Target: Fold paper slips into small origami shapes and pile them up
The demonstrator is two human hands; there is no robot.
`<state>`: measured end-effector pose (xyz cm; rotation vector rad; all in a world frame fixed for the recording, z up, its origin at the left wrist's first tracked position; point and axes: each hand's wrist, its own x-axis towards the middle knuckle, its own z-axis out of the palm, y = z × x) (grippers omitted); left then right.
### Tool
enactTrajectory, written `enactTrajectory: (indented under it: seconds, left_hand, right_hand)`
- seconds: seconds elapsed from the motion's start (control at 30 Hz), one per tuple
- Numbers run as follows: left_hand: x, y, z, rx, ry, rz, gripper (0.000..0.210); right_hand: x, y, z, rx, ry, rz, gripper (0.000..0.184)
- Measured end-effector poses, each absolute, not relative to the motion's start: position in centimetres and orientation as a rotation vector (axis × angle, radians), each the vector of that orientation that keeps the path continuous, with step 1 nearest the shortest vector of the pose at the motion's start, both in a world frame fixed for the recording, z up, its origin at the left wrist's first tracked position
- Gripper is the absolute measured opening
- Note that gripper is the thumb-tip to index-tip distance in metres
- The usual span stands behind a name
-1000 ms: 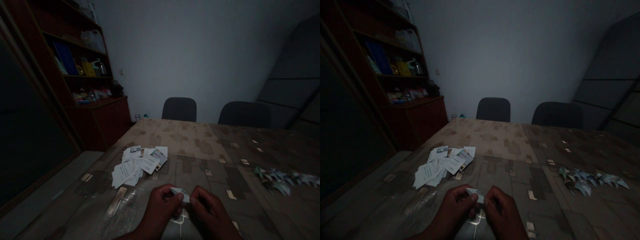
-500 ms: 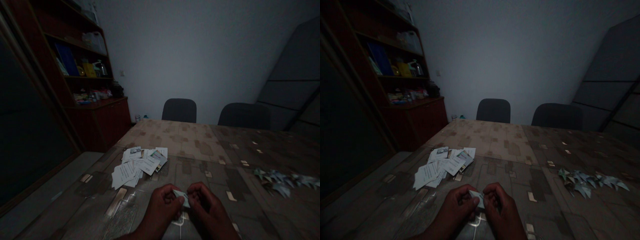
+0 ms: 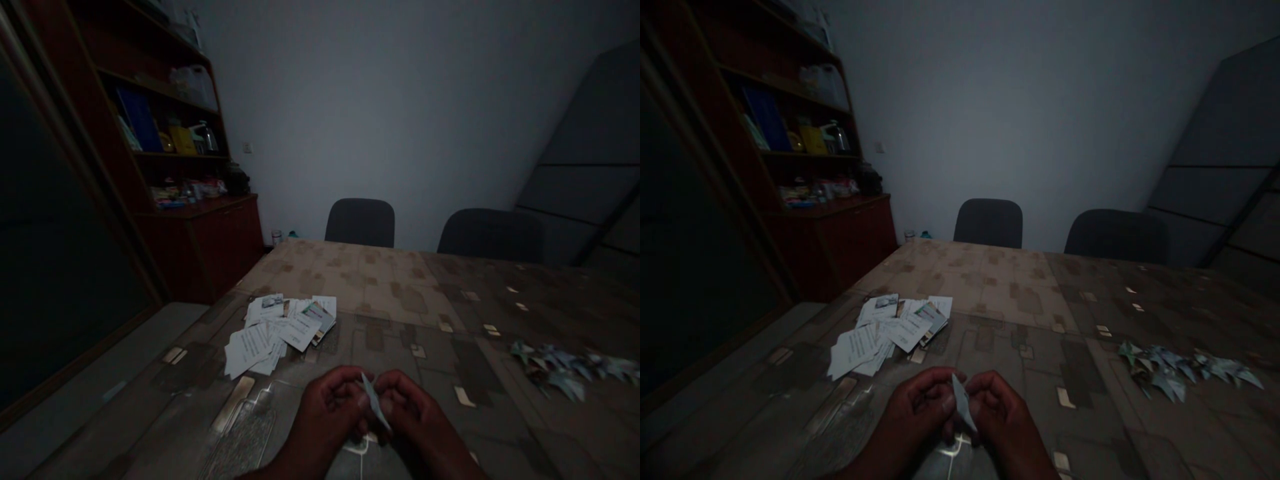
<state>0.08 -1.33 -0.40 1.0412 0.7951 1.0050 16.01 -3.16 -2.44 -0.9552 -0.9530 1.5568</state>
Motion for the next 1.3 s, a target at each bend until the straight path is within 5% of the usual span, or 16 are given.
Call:
enactTrajectory:
  seconds: [0.53,1.3]
  left_hand:
    - [0.1,-1.2,0.0,1.054,0.836,0.988,0.045]
    - [0.1,-1.2,0.2,1.032,0.86,0.978,0.042]
  right_hand:
    - [16.0,-3.6,-3.2,-1.114,-1.21,1.285,0.043]
    - [15.6,-4.3,-1.8,-1.105,-1.167,1.304,0.045]
